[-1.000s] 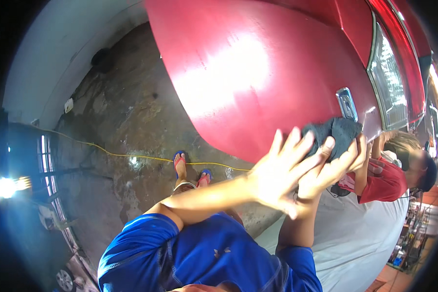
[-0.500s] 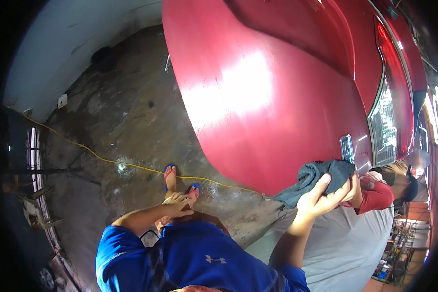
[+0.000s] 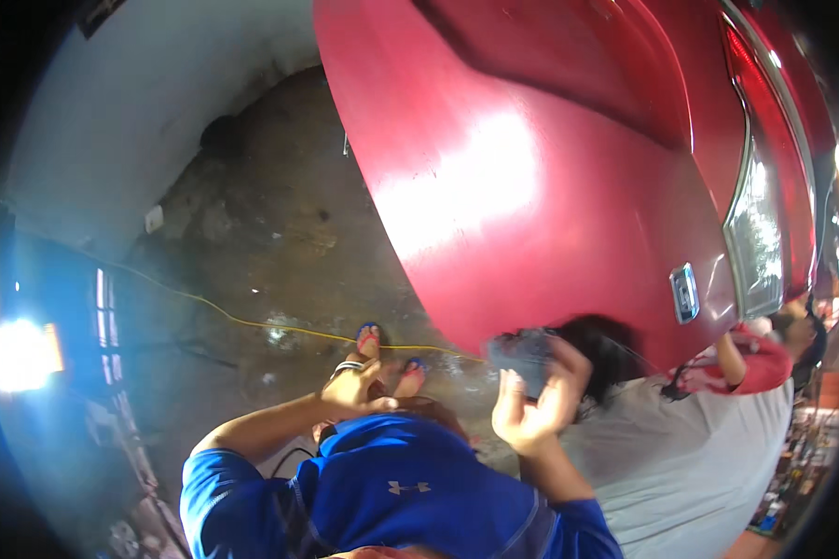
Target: The person sands the surface of a red car bumper using a small sanding block and water from a bucket, then wipes the sanded area with a black cloth.
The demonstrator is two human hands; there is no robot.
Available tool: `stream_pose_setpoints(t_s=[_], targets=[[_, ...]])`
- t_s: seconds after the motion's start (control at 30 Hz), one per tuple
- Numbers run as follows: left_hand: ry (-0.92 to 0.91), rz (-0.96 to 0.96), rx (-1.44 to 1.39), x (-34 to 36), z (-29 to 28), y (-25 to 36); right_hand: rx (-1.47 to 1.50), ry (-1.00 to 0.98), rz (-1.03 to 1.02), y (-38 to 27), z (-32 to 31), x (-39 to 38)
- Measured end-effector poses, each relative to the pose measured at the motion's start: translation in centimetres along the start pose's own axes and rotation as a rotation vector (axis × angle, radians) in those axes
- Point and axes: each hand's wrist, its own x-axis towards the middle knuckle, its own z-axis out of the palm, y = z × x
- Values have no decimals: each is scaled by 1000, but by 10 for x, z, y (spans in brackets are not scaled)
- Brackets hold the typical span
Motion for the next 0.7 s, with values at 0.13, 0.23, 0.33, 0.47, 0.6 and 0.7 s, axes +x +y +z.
stream_pose_setpoints(t_s=[0.13, 0.23, 0.33, 0.47, 0.6, 0.7], targets=[[488, 618, -164, 25, -65, 26, 579, -491, 216, -52, 100, -9], [466, 447, -249, 23, -88, -22, 399, -619, -257, -58, 141, 22], [526, -201, -153, 9, -103, -98, 370, -477, -17, -45, 167, 48], [436, -738, 24, -69, -112, -233, 1, -171, -22, -43, 167, 93], [189, -981, 135, -216, -132, -356, -198, 234, 10, -59, 173, 116], [128, -1036, 246, -271, -179, -392, -395, 338, 135, -46, 175, 111]])
